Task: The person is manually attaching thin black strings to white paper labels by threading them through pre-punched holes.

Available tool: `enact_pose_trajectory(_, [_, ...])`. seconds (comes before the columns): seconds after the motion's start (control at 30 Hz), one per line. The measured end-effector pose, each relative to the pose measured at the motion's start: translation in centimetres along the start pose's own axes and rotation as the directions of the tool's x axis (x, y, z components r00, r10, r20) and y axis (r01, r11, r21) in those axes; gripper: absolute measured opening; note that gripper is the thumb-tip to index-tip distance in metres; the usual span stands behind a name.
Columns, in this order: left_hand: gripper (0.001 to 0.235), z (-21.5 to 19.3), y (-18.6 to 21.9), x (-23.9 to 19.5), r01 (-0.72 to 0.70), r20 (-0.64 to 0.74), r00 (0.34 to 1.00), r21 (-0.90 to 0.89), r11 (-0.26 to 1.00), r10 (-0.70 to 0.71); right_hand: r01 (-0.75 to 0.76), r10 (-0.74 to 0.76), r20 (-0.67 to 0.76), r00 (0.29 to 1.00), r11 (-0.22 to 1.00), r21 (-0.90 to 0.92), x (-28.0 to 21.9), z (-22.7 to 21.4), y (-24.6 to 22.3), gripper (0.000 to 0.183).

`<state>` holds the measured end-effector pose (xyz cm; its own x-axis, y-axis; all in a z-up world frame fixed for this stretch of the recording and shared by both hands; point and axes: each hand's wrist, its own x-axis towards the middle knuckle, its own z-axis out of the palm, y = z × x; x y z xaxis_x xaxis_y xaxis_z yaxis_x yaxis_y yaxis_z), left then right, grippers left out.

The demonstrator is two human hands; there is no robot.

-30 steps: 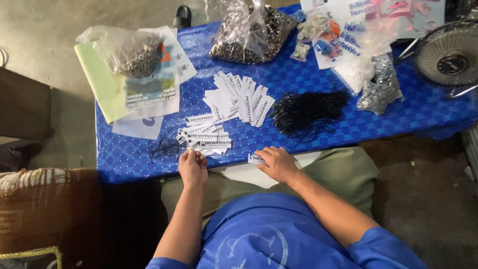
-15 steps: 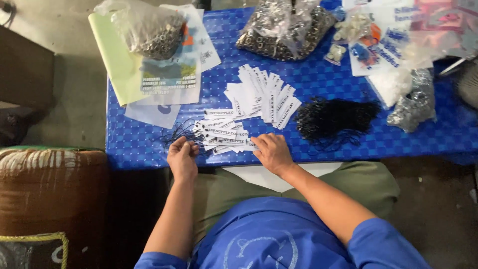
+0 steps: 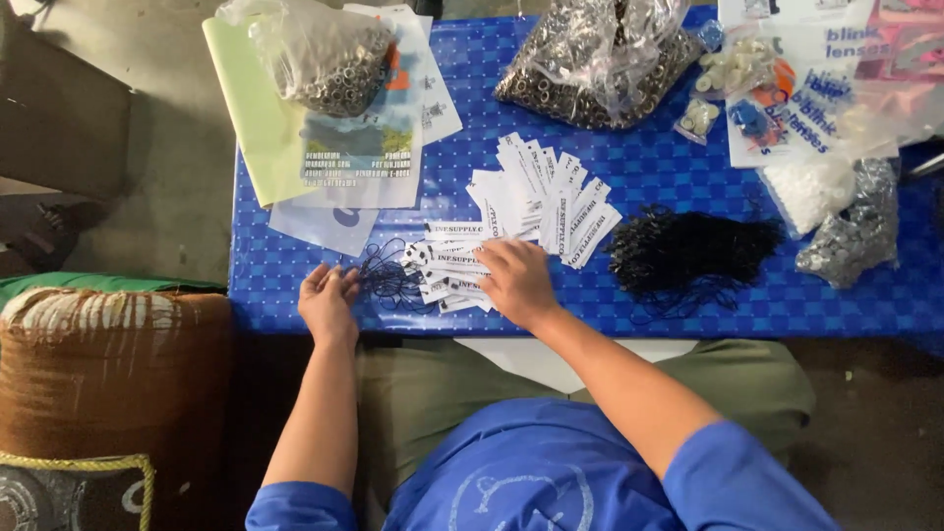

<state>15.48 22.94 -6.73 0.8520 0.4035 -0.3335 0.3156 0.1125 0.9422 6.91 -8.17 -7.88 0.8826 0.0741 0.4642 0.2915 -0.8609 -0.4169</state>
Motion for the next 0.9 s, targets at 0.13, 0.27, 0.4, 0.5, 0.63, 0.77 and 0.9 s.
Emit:
enact_pose_trajectory(0.13, [0.038, -1.1, -1.8, -0.7, -0.095, -0.081, 0.99, 0.209, 0.973, 0.114, -0.037, 0.04, -0.068, 0.997, 0.998, 0.051, -3.5, -6.7, 1.5, 0.024])
enact_pose_trajectory(0.27, [0.051, 0.8, -3.9, -2.4, -0.463, 0.028, 0.853, 0.5, 0.731, 0.521, -0.282, 0.279, -0.221, 0.935, 0.959, 0.017, -8.6, -13.0, 4.5, 0.025])
enact_pose_trajectory(0.4, [0.063, 6.4, -3.1, -7.7, -0.774, 0.342, 0.598, 0.481, 0.412, 0.725, -0.56, 0.562, -0.341, 0.754, 0.82, 0.114, -13.8, -16.8, 7.0, 0.026])
enact_pose_trajectory(0.5, [0.054, 11.6, -3.7, -15.1, -0.77, 0.498, 0.634, 0.331, 0.546, 0.592, -0.636, 0.667, -0.338, 0.664, 0.742, 0.212, -15.7, -16.3, 8.0, 0.021])
enact_pose_trajectory(0.63, [0.034, 13.5, -3.3, -20.3, -0.728, 0.807, 0.512, 0.226, 0.647, 0.294, -0.574, 0.579, -0.375, 0.724, 0.807, 0.137, -15.3, -16.3, 7.4, 0.021])
enact_pose_trajectory(0.77, [0.033, 13.7, -7.4, -21.3, -0.782, 0.921, 0.36, 0.209, 0.587, 0.151, -0.509, 0.502, -0.28, 0.819, 0.859, 0.05, -16.3, -14.7, 7.4, 0.018])
enact_pose_trajectory(0.9, [0.038, 13.4, -6.9, -22.0, -0.824, 0.944, 0.31, 0.206, 0.528, 0.116, -0.409, 0.4, -0.088, 0.912, 0.892, -0.194, -16.4, -13.0, 6.1, 0.034])
